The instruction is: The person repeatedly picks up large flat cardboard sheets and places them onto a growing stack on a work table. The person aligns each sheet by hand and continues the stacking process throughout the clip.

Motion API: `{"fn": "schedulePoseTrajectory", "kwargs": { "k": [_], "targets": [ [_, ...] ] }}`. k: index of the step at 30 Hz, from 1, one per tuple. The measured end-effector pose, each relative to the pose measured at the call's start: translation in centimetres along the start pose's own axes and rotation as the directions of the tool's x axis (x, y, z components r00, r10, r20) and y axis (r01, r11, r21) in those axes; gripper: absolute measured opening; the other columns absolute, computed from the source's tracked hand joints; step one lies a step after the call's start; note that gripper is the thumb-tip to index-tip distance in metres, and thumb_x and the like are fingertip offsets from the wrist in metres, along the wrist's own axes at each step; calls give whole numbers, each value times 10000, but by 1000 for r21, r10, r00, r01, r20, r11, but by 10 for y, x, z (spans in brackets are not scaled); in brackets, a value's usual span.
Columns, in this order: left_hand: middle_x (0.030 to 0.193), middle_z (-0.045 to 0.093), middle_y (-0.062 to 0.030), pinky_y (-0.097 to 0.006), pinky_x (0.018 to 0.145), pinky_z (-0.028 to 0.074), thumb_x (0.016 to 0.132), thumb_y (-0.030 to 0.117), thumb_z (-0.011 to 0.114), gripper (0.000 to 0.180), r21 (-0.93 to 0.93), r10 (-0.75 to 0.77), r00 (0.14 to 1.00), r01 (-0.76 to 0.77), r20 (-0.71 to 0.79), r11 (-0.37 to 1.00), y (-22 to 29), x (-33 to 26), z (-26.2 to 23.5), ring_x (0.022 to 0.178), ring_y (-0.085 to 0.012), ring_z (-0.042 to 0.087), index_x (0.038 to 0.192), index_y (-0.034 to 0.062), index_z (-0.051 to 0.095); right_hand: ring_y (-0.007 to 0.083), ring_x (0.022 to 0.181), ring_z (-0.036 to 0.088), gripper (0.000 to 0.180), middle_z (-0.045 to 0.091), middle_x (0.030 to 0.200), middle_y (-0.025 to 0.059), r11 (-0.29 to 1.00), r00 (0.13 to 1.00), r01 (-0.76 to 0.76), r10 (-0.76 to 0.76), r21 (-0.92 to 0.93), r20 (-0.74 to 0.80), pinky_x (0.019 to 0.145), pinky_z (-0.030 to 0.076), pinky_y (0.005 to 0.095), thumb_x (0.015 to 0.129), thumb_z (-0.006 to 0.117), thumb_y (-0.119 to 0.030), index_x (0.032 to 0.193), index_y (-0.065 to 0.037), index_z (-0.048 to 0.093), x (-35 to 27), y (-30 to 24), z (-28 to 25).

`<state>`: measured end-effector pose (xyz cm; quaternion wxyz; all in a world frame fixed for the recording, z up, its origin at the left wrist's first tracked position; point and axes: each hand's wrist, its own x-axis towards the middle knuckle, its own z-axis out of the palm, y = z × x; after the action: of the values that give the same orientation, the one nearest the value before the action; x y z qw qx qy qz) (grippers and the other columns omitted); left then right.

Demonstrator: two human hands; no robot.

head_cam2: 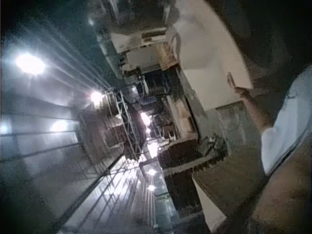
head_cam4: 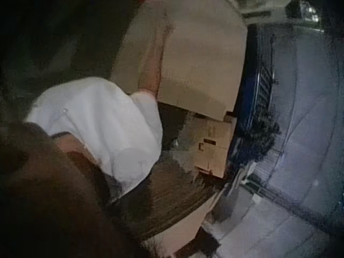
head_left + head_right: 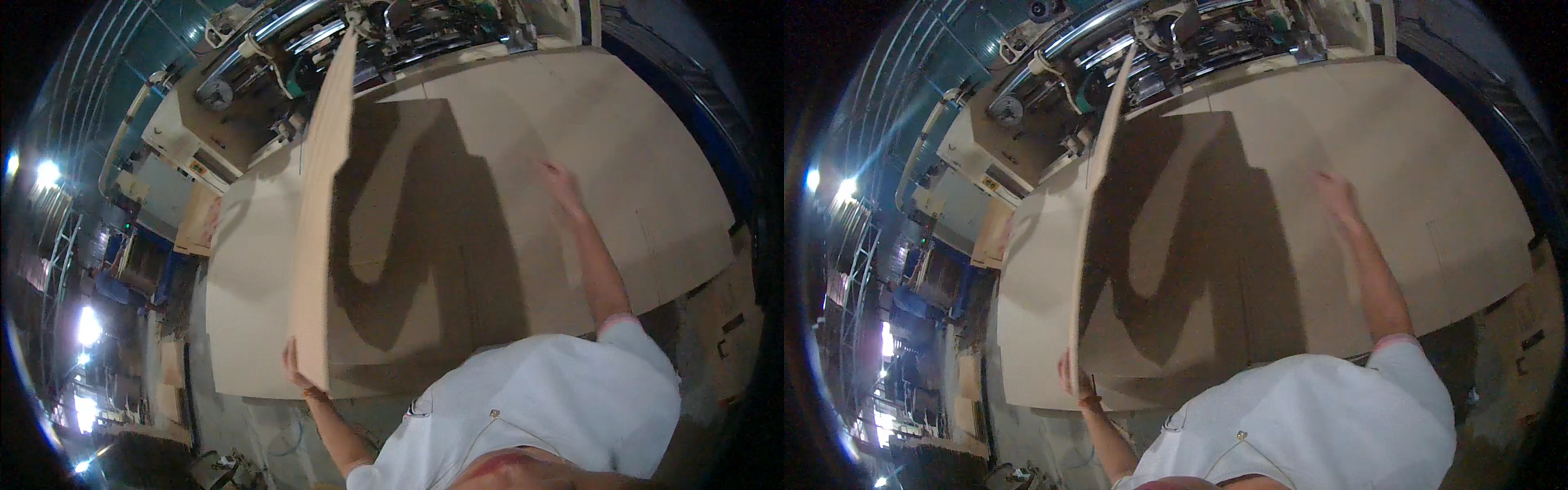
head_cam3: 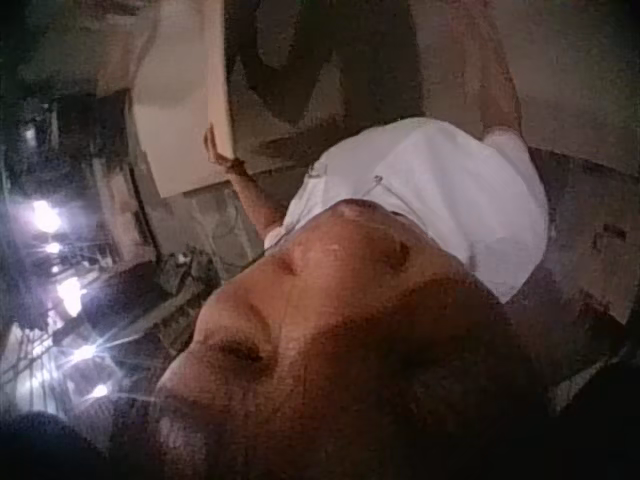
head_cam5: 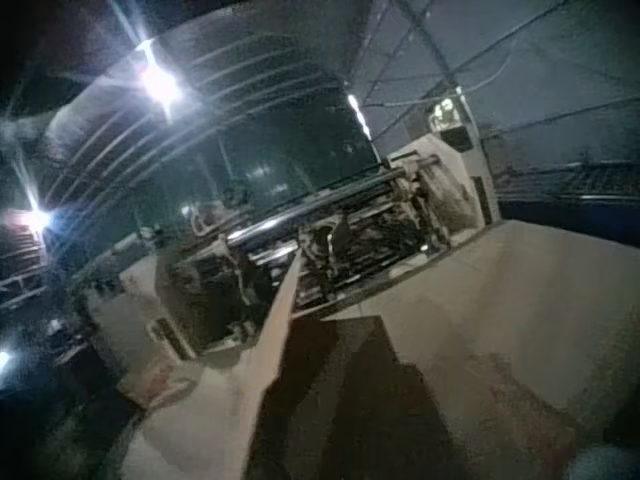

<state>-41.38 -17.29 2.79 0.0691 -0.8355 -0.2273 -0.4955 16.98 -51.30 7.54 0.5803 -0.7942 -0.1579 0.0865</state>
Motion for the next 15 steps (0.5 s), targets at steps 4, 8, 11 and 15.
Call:
{"fn": "schedulePoseTrajectory", "kwargs": {
  "k": [4,8,11,15],
  "targets": [
    [1101,667,-138,-393,775,534,821,256,647,398,4,14,998,-15,66,1000,-9,19,3,943,-319,637,1148,30,644,252,1105,550,512,584,1217,117,706,501,-610,-8,-360,-865,949,430,382,888,591,-383,1256,-30,540,-93,283,-272],
    [1061,680,-139,-386,829,524,897,56,571,208,27,-101,988,99,115,995,-45,2,-7,913,-290,640,1073,29,679,274,1170,487,622,509,1313,120,787,284,-310,612,533,-738,988,393,416,869,595,-432,1338,-46,457,-217,369,-409],
    [1055,687,-112,-357,832,522,907,72,547,223,87,-325,936,315,134,945,-46,9,-9,922,-272,634,1077,35,686,288,1203,458,649,480,1351,123,625,367,-88,744,775,-558,993,390,442,867,593,-436,1363,-51,429,-239,389,-405],
    [1042,682,-117,-344,779,527,895,115,571,236,74,-382,919,376,102,924,-53,8,6,905,-252,637,1084,31,684,302,1222,455,563,474,1357,122,649,669,101,517,754,-534,974,418,490,919,542,-344,1387,-63,408,-236,417,-432]
  ]
}}
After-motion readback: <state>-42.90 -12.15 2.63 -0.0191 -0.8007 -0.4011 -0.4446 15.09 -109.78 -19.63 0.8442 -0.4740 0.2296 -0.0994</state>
